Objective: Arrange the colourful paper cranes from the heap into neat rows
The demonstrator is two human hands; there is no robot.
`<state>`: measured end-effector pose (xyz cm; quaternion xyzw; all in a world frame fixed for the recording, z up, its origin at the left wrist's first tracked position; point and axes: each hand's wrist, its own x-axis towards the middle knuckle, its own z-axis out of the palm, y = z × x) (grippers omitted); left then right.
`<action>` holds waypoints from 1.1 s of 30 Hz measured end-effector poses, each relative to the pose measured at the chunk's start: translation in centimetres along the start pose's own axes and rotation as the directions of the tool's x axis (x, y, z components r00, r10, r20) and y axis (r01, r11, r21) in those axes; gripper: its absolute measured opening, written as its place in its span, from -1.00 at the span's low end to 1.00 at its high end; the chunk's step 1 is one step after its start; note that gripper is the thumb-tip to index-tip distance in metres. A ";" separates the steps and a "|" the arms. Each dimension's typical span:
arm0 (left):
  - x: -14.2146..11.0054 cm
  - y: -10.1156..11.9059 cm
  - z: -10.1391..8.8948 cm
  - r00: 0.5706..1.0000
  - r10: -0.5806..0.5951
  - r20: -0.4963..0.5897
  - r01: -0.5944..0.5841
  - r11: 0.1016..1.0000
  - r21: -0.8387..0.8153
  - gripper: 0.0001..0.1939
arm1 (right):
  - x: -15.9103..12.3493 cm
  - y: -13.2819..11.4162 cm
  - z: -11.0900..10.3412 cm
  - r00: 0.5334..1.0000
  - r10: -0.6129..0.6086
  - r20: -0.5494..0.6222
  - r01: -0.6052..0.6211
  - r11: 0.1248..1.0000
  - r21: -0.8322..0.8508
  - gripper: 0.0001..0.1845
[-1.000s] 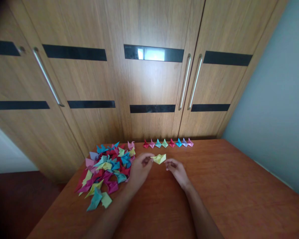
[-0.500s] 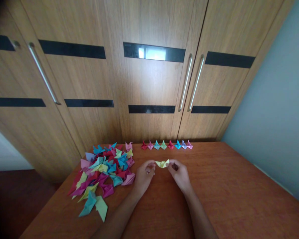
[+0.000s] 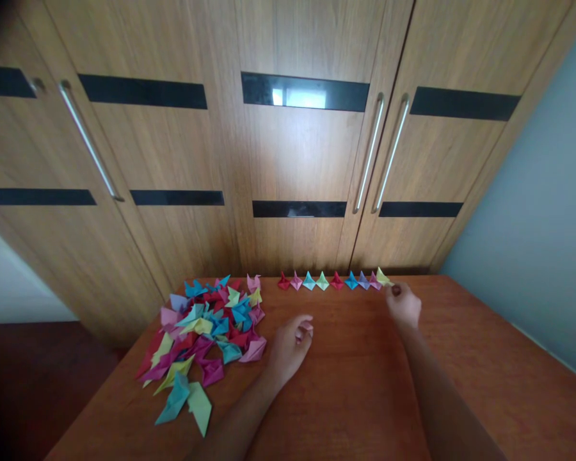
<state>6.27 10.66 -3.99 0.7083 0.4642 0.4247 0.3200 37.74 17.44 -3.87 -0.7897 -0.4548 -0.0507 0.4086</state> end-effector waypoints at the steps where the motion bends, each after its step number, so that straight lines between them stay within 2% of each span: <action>1: 0.0 0.0 0.0 1.000 0.000 0.003 0.000 1.000 -0.003 -0.70 | -0.1 0.6 0.5 0.999 0.008 0.038 -0.006 0.999 -0.039 -0.65; 6: 0.0 0.1 0.0 0.999 -0.023 0.032 0.023 1.000 0.003 -0.71 | -1.2 1.8 1.9 0.991 0.023 0.132 0.000 0.986 -0.169 -0.65; 15: 0.0 0.3 -0.1 0.998 -0.032 0.047 0.032 0.999 0.018 -0.69 | -1.1 1.0 1.9 0.958 0.047 0.282 0.046 0.948 -0.314 -0.62; 22: 0.0 0.2 -0.1 0.996 -0.047 0.079 0.047 0.999 0.004 -0.63 | -1.1 0.8 1.8 0.950 0.041 0.308 0.069 0.938 -0.339 -0.59; 28: 0.0 0.2 -0.2 0.996 -0.046 0.076 0.046 0.999 0.007 -0.63 | -1.2 0.9 1.7 0.957 0.038 0.288 0.044 0.961 -0.273 -0.59; 30: 0.1 0.1 -0.1 0.996 -0.045 0.073 0.045 0.999 0.010 -0.63 | -1.3 0.9 1.5 0.972 0.043 0.231 0.007 0.977 -0.212 -0.59; 33: 0.1 0.1 -0.1 0.997 -0.047 0.068 0.046 0.999 0.014 -0.63 | -2.0 1.0 1.0 0.991 0.114 0.072 -0.108 0.990 -0.088 -0.58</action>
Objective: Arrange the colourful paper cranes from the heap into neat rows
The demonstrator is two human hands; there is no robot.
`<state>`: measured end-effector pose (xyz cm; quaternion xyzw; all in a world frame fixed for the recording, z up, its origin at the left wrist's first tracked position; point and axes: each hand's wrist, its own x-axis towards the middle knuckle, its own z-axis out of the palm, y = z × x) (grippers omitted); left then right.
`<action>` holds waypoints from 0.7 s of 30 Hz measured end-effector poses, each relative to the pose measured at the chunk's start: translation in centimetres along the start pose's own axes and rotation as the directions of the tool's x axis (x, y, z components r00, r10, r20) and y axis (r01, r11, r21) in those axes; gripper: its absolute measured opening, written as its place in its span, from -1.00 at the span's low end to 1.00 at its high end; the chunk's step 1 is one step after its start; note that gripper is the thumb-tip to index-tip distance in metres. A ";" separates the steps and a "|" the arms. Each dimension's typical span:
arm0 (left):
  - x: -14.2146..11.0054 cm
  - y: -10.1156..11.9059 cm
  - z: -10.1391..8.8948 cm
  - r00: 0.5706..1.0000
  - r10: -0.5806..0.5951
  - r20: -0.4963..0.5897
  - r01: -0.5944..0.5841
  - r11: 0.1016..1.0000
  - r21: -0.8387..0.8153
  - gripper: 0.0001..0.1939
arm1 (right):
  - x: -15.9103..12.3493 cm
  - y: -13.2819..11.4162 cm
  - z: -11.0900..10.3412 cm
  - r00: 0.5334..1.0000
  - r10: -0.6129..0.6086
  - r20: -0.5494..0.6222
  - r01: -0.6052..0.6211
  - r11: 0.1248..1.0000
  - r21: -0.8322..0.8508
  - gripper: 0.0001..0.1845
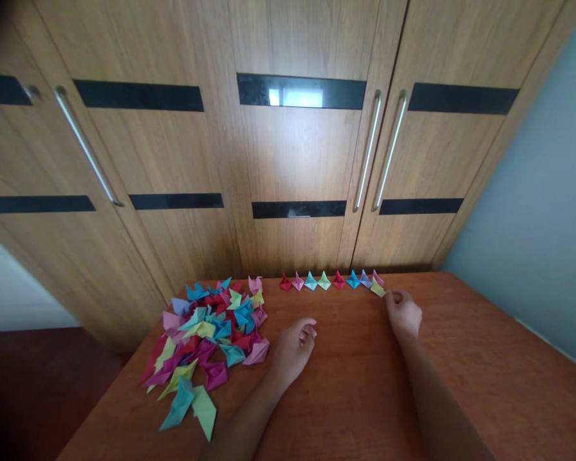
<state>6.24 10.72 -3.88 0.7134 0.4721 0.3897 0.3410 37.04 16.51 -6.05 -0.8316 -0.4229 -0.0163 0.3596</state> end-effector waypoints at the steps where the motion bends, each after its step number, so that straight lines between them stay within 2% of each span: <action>1: 0.0 0.0 0.0 1.000 0.005 -0.002 -0.005 1.000 0.001 -0.63 | -0.4 0.1 -0.1 0.998 0.042 -0.048 -0.040 0.998 0.047 -0.57; 3: 0.0 0.0 0.0 1.000 0.019 -0.006 -0.019 1.000 0.007 -0.64 | -1.5 0.0 -0.4 0.987 0.118 -0.106 -0.103 0.986 0.134 -0.56; 6: -0.1 0.1 -0.1 1.000 0.027 -0.015 -0.027 1.000 0.012 -0.66 | -3.9 -0.8 -0.7 0.987 0.139 -0.077 -0.117 0.964 0.240 -0.55; 10: -0.1 0.1 -0.3 0.999 0.034 -0.026 -0.034 0.999 -0.005 -0.70 | -7.7 -3.2 -0.9 0.998 -0.005 0.068 -0.018 0.942 0.335 -0.57; 15: -0.2 0.2 -0.4 0.998 0.050 -0.025 -0.050 0.998 -0.028 -0.75 | -12.2 -7.2 -0.8 0.975 -0.150 0.165 0.066 0.901 0.429 -0.62; 17: -0.2 0.2 -0.5 0.998 0.051 -0.032 -0.053 0.996 -0.068 -0.76 | -13.5 -8.5 -0.7 0.945 -0.255 0.207 0.126 0.864 0.488 -0.65; 19: -0.1 0.1 -0.6 0.999 0.021 -0.044 -0.028 0.988 -0.152 -0.77 | -14.2 -9.4 -0.6 0.889 -0.379 0.256 0.201 0.826 0.526 -0.69; 21: -0.1 -0.1 -0.6 0.998 -0.024 -0.060 0.009 0.973 -0.232 -0.76 | -14.5 -9.7 -0.7 0.847 -0.443 0.292 0.235 0.807 0.541 -0.72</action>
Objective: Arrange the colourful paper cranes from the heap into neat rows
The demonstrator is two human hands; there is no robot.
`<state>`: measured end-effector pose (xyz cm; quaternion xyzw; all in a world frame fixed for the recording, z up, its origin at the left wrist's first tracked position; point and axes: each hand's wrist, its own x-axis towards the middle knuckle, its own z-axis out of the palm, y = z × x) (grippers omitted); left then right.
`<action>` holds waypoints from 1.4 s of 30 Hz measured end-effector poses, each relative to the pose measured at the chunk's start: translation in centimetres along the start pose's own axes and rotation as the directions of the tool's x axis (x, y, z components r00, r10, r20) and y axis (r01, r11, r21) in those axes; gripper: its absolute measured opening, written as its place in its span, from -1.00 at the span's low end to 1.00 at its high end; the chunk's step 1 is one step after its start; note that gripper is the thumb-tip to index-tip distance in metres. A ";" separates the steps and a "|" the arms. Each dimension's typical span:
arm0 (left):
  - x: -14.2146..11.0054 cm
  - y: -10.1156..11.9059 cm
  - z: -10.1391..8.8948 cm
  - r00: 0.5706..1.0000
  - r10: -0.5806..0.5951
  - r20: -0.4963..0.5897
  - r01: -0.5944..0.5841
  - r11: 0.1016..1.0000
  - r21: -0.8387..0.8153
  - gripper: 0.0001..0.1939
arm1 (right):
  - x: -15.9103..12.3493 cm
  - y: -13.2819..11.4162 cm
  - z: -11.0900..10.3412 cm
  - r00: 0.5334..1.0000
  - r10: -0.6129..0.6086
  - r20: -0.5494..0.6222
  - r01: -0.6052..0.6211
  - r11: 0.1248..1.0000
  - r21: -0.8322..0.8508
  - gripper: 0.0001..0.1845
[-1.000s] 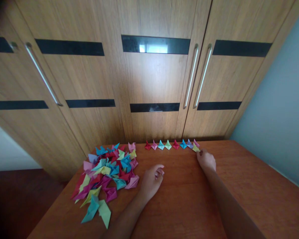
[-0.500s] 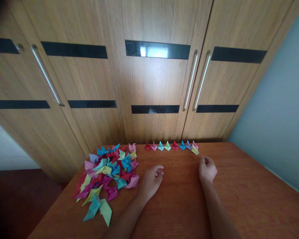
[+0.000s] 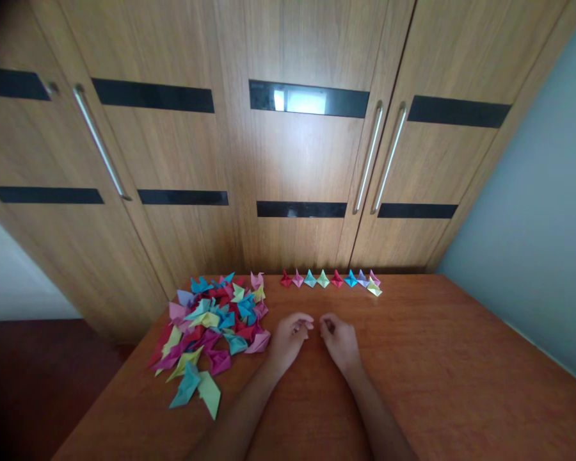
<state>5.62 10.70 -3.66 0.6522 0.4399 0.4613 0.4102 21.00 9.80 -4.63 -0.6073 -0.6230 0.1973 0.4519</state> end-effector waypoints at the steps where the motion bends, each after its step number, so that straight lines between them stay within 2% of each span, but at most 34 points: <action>1: -0.1 -0.1 -0.1 1.000 -0.018 -0.013 0.017 1.000 -0.024 -0.76 | 0.0 -0.1 0.0 1.000 -0.001 0.014 0.001 1.000 0.005 -0.72; 4: -0.7 -0.1 -0.3 0.999 -0.035 -0.037 0.034 0.999 -0.038 -0.75 | 0.0 0.1 -0.3 1.000 0.001 0.017 -0.002 1.000 0.021 -0.72; 6: -1.6 0.5 -0.8 1.000 -0.018 -0.012 0.018 1.000 -0.020 -0.77 | 0.0 0.2 -0.4 0.999 -0.013 0.032 0.013 1.000 0.014 -0.74; 9: -3.4 2.1 -2.6 0.998 0.062 0.034 -0.064 0.995 0.080 -0.77 | 0.0 0.4 -0.3 0.999 -0.021 0.050 0.021 1.000 -0.001 -0.76; 12: -5.0 3.8 -6.3 0.993 0.112 -0.025 -0.105 0.975 0.198 -0.80 | 0.0 0.6 -0.2 0.998 -0.007 0.059 0.006 1.000 0.009 -0.76; 15: -6.6 4.3 -11.3 0.976 0.132 -0.172 -0.071 0.945 0.319 -0.80 | -0.1 0.6 -0.2 0.997 -0.004 0.073 0.003 1.000 0.016 -0.76; 19: -8.6 3.1 -18.1 0.911 0.178 -0.371 0.029 0.871 0.490 -0.77 | -0.1 0.6 -0.3 0.996 -0.012 0.085 0.012 1.000 0.000 -0.77; 21: -9.5 2.3 -20.9 0.876 0.176 -0.449 0.124 0.818 0.562 -0.74 | -0.1 0.7 -0.3 0.995 -0.016 0.094 0.018 1.000 -0.013 -0.77; 24: -11.1 1.4 -23.7 0.872 0.158 -0.463 0.208 0.737 0.643 -0.71 | -0.1 0.8 -0.2 0.995 -0.021 0.102 0.025 0.999 -0.037 -0.75; 26: -12.3 1.2 -24.5 0.889 0.155 -0.430 0.207 0.702 0.681 -0.69 | -0.1 1.0 -0.2 0.994 -0.023 0.106 0.029 0.998 -0.060 -0.72; 28: -13.7 1.2 -24.2 0.910 0.149 -0.387 0.188 0.682 0.707 -0.67 | 0.0 1.1 -0.1 0.993 -0.022 0.112 0.033 0.995 -0.090 -0.69; 34: -16.3 2.1 -20.9 0.944 0.133 -0.301 0.153 0.633 0.759 -0.64 | 0.0 1.2 -0.1 0.994 -0.040 0.106 0.054 0.991 -0.125 -0.70; 37: -16.2 2.0 -20.3 0.950 0.071 -0.304 0.192 0.634 0.749 -0.72 | -0.1 0.9 -0.2 0.993 -0.043 0.105 0.056 0.991 -0.121 -0.72; 39: -16.1 1.7 -20.6 0.945 0.054 -0.323 0.211 0.652 0.728 -0.77 | -0.1 0.8 -0.2 0.994 -0.037 0.104 0.049 0.992 -0.114 -0.72; 42: -16.2 1.3 -21.3 0.922 0.052 -0.383 0.241 0.697 0.676 -0.74 | -0.1 0.7 -0.2 0.995 -0.026 0.100 0.036 0.994 -0.105 -0.71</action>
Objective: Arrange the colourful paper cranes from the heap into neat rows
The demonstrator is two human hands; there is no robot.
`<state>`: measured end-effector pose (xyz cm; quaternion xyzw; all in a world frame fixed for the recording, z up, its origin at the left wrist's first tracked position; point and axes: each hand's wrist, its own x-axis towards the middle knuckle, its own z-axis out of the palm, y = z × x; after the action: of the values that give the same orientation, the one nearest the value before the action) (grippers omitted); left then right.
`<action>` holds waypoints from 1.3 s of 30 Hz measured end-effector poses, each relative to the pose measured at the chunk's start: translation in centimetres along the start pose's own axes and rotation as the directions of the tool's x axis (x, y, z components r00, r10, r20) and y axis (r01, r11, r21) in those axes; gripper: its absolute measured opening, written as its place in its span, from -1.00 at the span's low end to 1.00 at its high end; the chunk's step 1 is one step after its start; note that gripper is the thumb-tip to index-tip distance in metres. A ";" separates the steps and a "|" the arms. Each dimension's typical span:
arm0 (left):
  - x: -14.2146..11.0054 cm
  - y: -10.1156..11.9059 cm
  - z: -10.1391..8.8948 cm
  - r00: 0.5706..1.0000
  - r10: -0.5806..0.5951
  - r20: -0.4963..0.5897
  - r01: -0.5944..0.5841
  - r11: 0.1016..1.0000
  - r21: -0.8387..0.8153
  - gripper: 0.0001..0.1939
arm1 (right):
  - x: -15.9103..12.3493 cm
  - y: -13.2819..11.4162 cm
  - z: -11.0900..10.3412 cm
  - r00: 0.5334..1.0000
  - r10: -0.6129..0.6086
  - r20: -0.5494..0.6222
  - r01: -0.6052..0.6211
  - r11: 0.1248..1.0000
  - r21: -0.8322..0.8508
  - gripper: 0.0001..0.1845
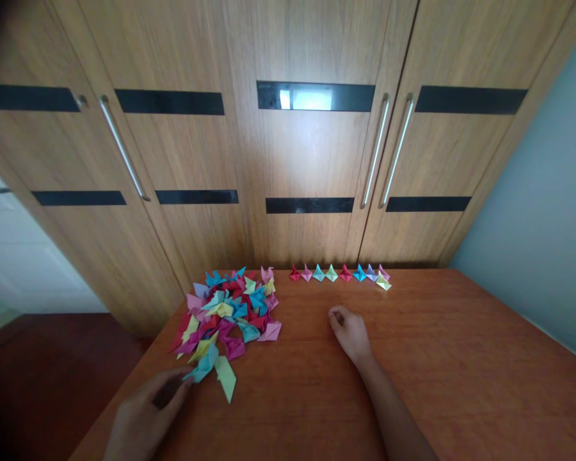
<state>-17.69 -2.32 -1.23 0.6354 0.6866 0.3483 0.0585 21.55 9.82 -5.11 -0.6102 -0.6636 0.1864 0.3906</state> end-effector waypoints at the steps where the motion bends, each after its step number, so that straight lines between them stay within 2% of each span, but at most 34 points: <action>1: 0.0 -0.2 -0.1 1.000 -0.024 -0.020 0.024 0.999 -0.021 -0.71 | 0.0 0.0 0.0 1.000 0.001 0.000 -0.001 1.000 -0.001 -0.71; 4: 0.3 0.3 -0.5 0.993 -0.101 -0.060 0.094 0.989 -0.114 -0.62 | 0.1 0.1 0.0 1.000 -0.009 -0.005 0.009 1.000 -0.006 -0.71; 6: 0.8 1.8 -0.7 0.988 -0.145 -0.059 0.131 0.971 -0.200 -0.59 | 0.2 0.2 0.0 1.000 -0.016 -0.011 0.016 1.000 0.006 -0.71; 9: 2.3 5.6 -0.6 0.987 -0.155 -0.034 0.132 0.923 -0.362 -0.61 | 0.2 0.2 0.1 1.000 -0.012 -0.019 0.013 0.999 0.044 -0.72; 11: 3.7 8.8 0.2 0.994 -0.106 0.010 0.097 0.869 -0.486 -0.66 | 0.2 0.3 0.1 1.000 -0.002 -0.027 0.004 0.997 0.078 -0.73; 14: 5.8 13.2 3.6 0.996 0.028 0.087 0.035 0.762 -0.646 -0.76 | 0.3 0.5 0.0 0.999 0.027 -0.047 -0.019 0.986 0.163 -0.71; 16: 6.8 15.4 7.1 0.984 0.126 0.125 -0.003 0.717 -0.697 -0.81 | 0.4 0.8 -0.1 0.997 0.062 -0.035 -0.051 0.967 0.248 -0.67; 18: 7.3 16.7 11.0 0.968 0.209 0.141 -0.056 0.724 -0.688 -0.86 | 0.5 1.0 -0.3 0.993 0.115 -0.032 -0.097 0.932 0.348 -0.61; 21: 7.2 17.5 16.0 0.968 0.204 0.146 -0.062 0.759 -0.649 -0.86 | 0.6 1.3 -0.7 0.977 0.194 -0.090 -0.128 0.868 0.480 -0.55; 24: 6.6 17.4 18.6 0.966 0.188 0.176 -0.038 0.779 -0.626 -0.85 | 0.5 1.0 -1.0 0.980 0.176 -0.095 -0.102 0.847 0.521 -0.52; 29: 6.4 16.7 18.9 0.961 0.187 0.203 -0.016 0.772 -0.636 -0.84 | 0.3 0.1 -1.3 0.999 0.014 0.039 -0.030 0.895 0.445 -0.57; 32: 6.6 16.5 18.8 0.961 0.179 0.209 -0.002 0.767 -0.642 -0.83 | 0.2 -0.1 -1.3 0.998 -0.035 0.051 0.015 0.932 0.363 -0.57; 35: 6.7 16.5 19.0 0.968 0.144 0.205 0.032 0.741 -0.670 -0.81 | 0.4 0.3 -1.7 1.000 -0.020 -0.019 0.025 0.949 0.316 -0.55; 37: 6.8 16.5 19.1 0.971 0.112 0.209 0.067 0.716 -0.695 -0.81 | 0.6 1.0 -2.3 0.992 0.038 -0.124 -0.003 0.963 0.270 -0.52; 39: 6.7 16.5 19.1 0.970 0.111 0.218 0.077 0.707 -0.703 -0.81 | 1.0 2.2 -3.4 0.958 0.124 -0.260 -0.074 0.979 0.192 -0.47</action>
<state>4.77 10.71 -4.02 0.6084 0.4822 0.5044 0.3780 25.62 10.40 -4.24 -0.6246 -0.5529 0.1802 0.5212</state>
